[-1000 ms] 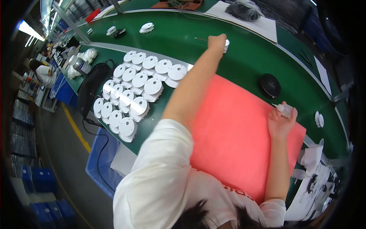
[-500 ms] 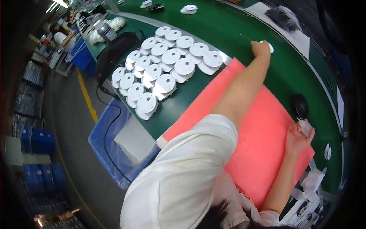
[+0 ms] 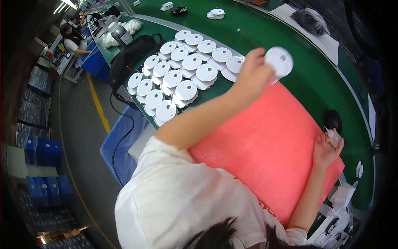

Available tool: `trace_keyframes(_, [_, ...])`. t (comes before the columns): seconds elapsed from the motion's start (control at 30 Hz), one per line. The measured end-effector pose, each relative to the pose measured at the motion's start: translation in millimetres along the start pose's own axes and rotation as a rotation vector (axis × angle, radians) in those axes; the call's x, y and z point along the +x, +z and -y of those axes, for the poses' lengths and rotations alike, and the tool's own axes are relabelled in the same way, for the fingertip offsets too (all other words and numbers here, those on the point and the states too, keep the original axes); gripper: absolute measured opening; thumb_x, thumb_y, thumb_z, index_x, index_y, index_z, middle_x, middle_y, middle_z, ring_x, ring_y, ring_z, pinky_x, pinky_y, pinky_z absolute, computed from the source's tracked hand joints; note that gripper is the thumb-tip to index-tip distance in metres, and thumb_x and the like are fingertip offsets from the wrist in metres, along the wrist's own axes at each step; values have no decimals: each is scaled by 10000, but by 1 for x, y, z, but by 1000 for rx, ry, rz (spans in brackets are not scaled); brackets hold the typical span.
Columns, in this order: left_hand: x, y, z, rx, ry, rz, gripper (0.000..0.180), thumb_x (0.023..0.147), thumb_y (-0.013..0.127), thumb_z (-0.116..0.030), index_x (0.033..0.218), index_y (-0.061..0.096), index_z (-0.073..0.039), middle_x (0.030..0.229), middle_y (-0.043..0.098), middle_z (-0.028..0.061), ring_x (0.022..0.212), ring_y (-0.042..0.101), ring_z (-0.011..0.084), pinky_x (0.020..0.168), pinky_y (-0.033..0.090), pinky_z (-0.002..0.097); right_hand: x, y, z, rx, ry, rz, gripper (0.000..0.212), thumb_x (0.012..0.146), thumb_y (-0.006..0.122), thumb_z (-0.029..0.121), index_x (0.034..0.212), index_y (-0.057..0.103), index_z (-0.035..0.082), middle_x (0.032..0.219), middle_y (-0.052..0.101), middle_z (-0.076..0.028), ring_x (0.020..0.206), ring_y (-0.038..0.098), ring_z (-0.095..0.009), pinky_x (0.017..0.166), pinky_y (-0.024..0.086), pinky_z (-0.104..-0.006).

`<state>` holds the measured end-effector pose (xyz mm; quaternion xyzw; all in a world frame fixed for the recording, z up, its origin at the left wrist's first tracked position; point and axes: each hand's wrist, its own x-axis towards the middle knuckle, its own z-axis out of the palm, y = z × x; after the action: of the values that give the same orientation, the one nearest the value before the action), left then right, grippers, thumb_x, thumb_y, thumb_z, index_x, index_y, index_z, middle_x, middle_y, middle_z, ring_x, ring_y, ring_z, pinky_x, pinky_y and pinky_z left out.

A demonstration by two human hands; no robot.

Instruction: Assembling small electronic components by applying liquid from a squeeze bottle and organizing them on a tray.

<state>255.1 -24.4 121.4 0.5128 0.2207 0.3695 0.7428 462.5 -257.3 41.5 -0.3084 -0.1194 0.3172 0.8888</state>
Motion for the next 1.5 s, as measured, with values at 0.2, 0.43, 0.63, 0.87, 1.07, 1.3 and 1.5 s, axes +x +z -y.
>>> trace_keyframes(0.2, [-95, -65, 20, 26, -21, -92, 634, 754, 472, -20, 1316, 184, 42, 1173, 427, 130, 1029, 477, 182, 859, 406, 297, 0, 6, -1, 16, 17, 4, 366, 854, 488, 347, 1023, 482, 22, 717, 471, -67, 543, 344, -130, 551, 295, -251])
trace_keyframes(0.43, [-95, -88, 20, 117, -49, -275, 644, 741, 479, -59, 1307, 197, 65, 1142, 439, 114, 964, 460, 153, 848, 376, 276, 1, 1, -2, -12, -4, 53, 365, 845, 496, 342, 1014, 495, 18, 759, 508, -72, 551, 352, -135, 557, 303, -253])
trace_keyframes(0.63, [-80, -97, 22, 3, -107, -336, 659, 723, 492, -115, 1293, 240, 99, 1057, 473, 105, 849, 457, 130, 791, 373, 254, 1, -2, -1, 12, 9, 50, 373, 839, 501, 341, 1023, 511, 17, 802, 539, -77, 561, 366, -142, 569, 316, -252])
trace_keyframes(0.87, [-74, -101, 22, -68, -133, -384, 649, 747, 479, -116, 1298, 241, 130, 997, 488, 113, 846, 476, 139, 778, 406, 253, 1, 0, -1, -29, -5, 39, 396, 831, 503, 369, 1023, 493, 22, 772, 537, -70, 569, 398, -146, 547, 317, -262])
trace_keyframes(1.07, [-71, -98, 19, -103, -132, -401, 621, 757, 477, -118, 1292, 263, 115, 1055, 458, 125, 884, 476, 149, 771, 413, 257, 2, 1, -2, -12, -2, 41, 391, 831, 503, 362, 1017, 496, 18, 772, 534, -76, 566, 392, -148, 545, 314, -263])
trace_keyframes(1.3, [-82, -104, 28, 316, -86, -225, 545, 740, 550, -130, 1243, 374, -17, 1148, 410, 154, 913, 473, 187, 786, 402, 274, 0, 2, -2, -3, -10, 65, 367, 850, 489, 342, 1018, 505, 16, 760, 522, -78, 559, 360, -139, 564, 310, -257])
trace_keyframes(1.5, [-99, -90, 29, 1439, 539, -71, 385, 671, 633, -160, 1007, 497, -30, 982, 487, 176, 859, 502, 296, 714, 411, 385, 1, -1, -1, -10, 8, 60, 389, 834, 493, 361, 1000, 507, 10, 767, 528, -80, 556, 375, -150, 538, 304, -266])
